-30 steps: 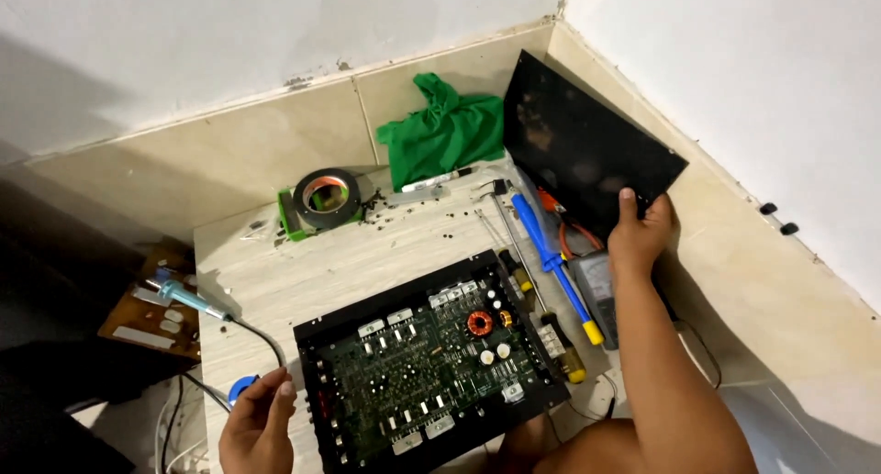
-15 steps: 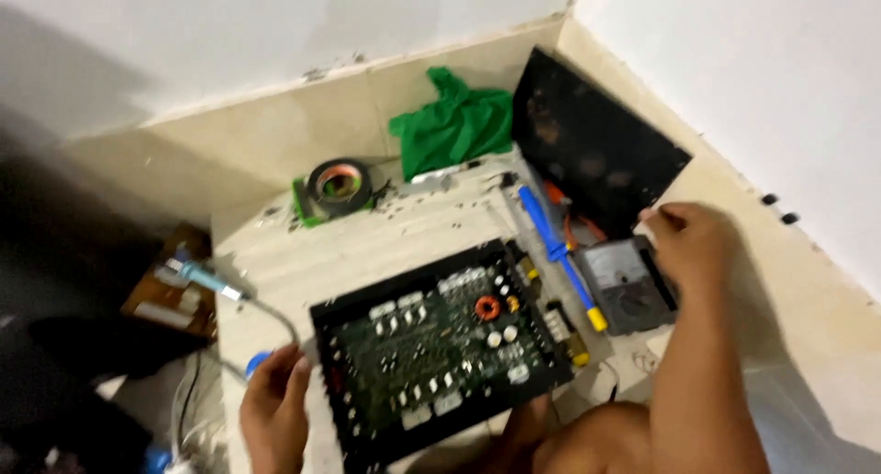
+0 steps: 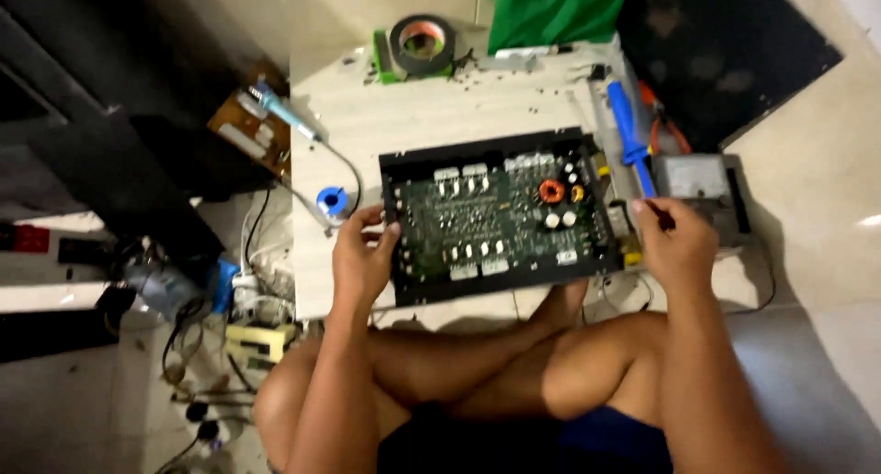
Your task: Unscrewing the back cover of a car amplifier and removing it to inspect the internal circuit board.
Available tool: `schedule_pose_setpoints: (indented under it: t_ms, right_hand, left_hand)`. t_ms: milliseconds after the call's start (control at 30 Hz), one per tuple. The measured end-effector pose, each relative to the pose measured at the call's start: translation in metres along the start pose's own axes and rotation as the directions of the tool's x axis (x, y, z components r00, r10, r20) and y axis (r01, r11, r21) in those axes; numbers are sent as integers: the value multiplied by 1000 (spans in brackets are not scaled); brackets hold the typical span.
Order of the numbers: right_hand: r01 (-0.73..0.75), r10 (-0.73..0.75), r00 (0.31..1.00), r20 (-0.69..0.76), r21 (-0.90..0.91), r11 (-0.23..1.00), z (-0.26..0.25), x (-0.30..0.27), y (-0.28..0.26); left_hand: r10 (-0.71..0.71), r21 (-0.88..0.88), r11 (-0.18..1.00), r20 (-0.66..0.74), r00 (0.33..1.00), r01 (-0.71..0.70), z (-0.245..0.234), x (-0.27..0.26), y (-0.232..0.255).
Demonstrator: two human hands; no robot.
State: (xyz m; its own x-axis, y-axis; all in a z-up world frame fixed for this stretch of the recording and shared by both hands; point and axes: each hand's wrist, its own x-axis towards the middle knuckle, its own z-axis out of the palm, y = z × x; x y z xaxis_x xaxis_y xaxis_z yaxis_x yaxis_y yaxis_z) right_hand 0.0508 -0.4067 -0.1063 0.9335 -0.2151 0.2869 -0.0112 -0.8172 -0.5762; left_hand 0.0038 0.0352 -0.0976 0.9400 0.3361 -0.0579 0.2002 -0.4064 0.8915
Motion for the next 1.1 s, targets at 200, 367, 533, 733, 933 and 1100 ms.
schedule_pose_setpoints:
  t_ms: [200,367,533,733,933,1100]
  right_hand:
    - [408,-398,903,-165,29,913,23,1,4]
    - [361,-353,922,-161,25,932,29,-2,2]
    - [304,-299,943,-145,13,953,21,-20,-3]
    - [196,-197,978,-69,-13,980,28,-27,26]
    - [66,-53,989,135,-96,993,1,-29,-7]
    - [26,-15,976,215,-49,998,-7,-33,-50]
  left_hand:
    - [-22,-90,996,-82,996,15,1,-14,3]
    - [-40,-96,995,-48,998,35,5,-17,-8]
    - [-52,-77,996,-15,999,50,1,-28,-10]
    - [-120,7,993,-4,993,120,6,-39,-20]
    - [-84,92,992,19,996,82,16,-38,-11]
    - [-58,214,976,89,994,38,16,-43,1]
